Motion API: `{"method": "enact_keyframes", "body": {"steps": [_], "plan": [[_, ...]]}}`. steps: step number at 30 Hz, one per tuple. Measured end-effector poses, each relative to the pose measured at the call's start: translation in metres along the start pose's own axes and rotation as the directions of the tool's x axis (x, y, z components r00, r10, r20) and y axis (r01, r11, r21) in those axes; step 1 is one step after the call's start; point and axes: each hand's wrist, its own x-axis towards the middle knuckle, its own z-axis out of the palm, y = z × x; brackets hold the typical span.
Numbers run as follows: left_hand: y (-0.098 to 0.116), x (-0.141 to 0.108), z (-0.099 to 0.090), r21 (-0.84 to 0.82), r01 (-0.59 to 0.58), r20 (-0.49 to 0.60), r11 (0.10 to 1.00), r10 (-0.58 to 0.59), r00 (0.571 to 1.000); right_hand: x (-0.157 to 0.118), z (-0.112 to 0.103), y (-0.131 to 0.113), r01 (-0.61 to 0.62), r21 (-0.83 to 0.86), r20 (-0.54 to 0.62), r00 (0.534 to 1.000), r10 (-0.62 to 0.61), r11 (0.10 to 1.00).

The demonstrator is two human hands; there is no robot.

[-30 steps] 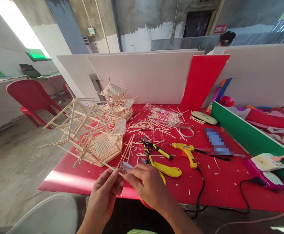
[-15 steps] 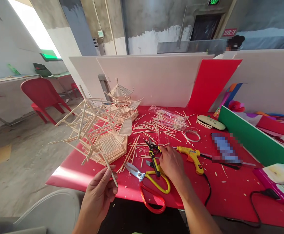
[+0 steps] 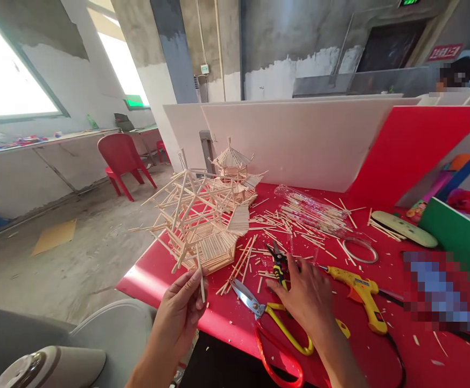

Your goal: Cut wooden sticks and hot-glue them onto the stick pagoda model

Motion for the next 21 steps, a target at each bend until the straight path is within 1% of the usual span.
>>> {"method": "enact_keyframes", "body": {"steps": [2, 3, 9, 13, 21], "plan": [[0.0010, 0.0025, 0.0000, -0.019, 0.022, -0.006, 1.000, -0.022, 1.000, 0.0010, -0.0012, -0.0002, 0.022, -0.006, -0.056, 0.998, -0.022, 1.000], [0.0014, 0.0033, 0.0001, -0.025, 0.033, -0.008, 0.999, -0.033, 0.999, 0.0014, -0.0015, -0.0006, 0.025, -0.008, -0.064, 0.998, -0.025, 1.000], [0.0017, 0.0052, -0.0013, -0.032, 0.043, -0.010, 0.999, -0.044, 0.999, 0.0014, 0.0020, -0.0037, 0.009, -0.010, 0.008, 1.000, -0.009, 1.000], [0.0003, 0.0076, -0.0016, -0.013, 0.041, 0.011, 0.999, -0.041, 0.999, 0.0017, 0.0024, -0.0036, 0.020, 0.005, 0.027, 0.999, -0.021, 1.000], [0.0037, 0.0085, 0.0065, -0.014, 0.059, -0.038, 0.998, -0.060, 0.997, 0.0020, 0.0047, -0.0023, 0.024, 0.016, 0.025, 0.999, -0.025, 1.000]]}}
